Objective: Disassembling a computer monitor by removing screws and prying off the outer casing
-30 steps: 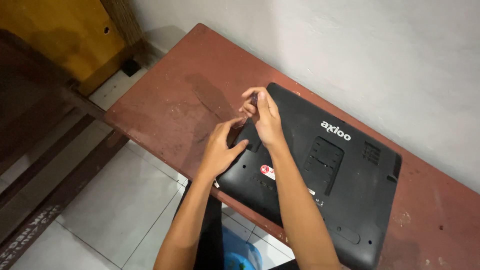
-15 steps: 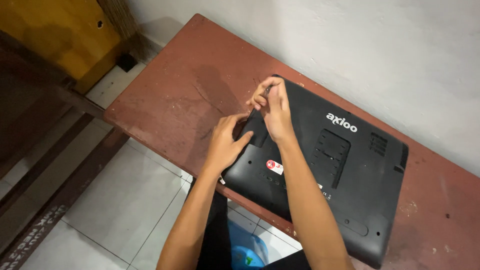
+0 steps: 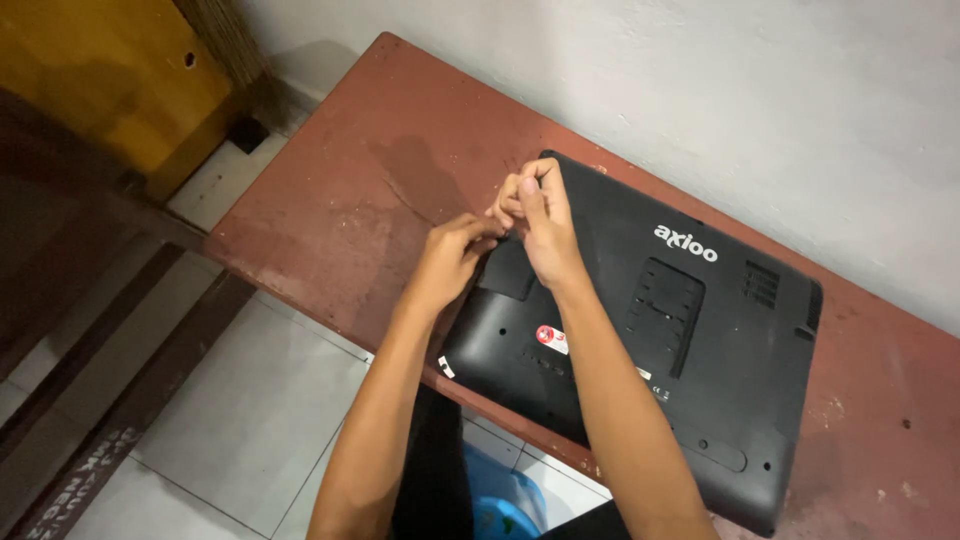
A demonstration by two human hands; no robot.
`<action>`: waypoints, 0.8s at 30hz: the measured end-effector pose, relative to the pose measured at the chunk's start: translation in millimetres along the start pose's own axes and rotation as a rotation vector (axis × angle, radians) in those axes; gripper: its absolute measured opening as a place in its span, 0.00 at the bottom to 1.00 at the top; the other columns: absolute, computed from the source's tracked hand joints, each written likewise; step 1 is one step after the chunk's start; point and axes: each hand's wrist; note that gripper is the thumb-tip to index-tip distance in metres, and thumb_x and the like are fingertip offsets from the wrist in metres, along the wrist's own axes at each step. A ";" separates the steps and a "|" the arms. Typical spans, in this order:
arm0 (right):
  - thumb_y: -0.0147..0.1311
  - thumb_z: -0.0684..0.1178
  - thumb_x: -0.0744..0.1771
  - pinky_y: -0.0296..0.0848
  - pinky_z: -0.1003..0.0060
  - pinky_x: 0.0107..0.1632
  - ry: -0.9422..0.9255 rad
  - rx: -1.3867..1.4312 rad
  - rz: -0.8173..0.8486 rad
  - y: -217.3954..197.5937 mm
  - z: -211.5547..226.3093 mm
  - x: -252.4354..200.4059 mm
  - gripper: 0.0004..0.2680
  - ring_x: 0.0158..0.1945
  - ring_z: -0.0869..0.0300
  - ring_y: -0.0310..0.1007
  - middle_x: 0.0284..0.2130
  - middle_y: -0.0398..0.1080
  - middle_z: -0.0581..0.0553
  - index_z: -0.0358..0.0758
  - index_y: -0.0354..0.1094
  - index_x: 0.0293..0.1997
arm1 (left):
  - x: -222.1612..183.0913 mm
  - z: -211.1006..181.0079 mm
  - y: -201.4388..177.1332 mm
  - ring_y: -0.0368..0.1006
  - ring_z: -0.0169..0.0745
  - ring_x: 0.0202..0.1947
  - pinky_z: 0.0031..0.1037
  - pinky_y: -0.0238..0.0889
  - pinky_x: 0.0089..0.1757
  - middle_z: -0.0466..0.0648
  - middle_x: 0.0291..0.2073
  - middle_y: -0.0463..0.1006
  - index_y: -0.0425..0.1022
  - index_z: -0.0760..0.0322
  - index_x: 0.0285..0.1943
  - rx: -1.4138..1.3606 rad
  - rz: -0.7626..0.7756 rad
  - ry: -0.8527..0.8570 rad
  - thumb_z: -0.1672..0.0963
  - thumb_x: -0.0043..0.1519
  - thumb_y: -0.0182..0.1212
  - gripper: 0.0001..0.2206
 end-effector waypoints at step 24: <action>0.40 0.59 0.74 0.69 0.74 0.35 0.100 -0.183 -0.120 22.8 19.3 1.1 0.16 0.27 0.67 0.62 0.24 0.63 0.47 0.37 0.70 0.44 | 7.4 12.6 9.9 0.79 0.53 0.49 0.35 0.72 0.50 0.51 0.40 0.80 0.79 0.63 0.46 0.230 0.027 0.124 0.57 0.63 0.66 0.07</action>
Point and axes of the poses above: each hand's wrist, its own x-axis towards the middle knuckle, its own y-axis out of the palm, z = x × y
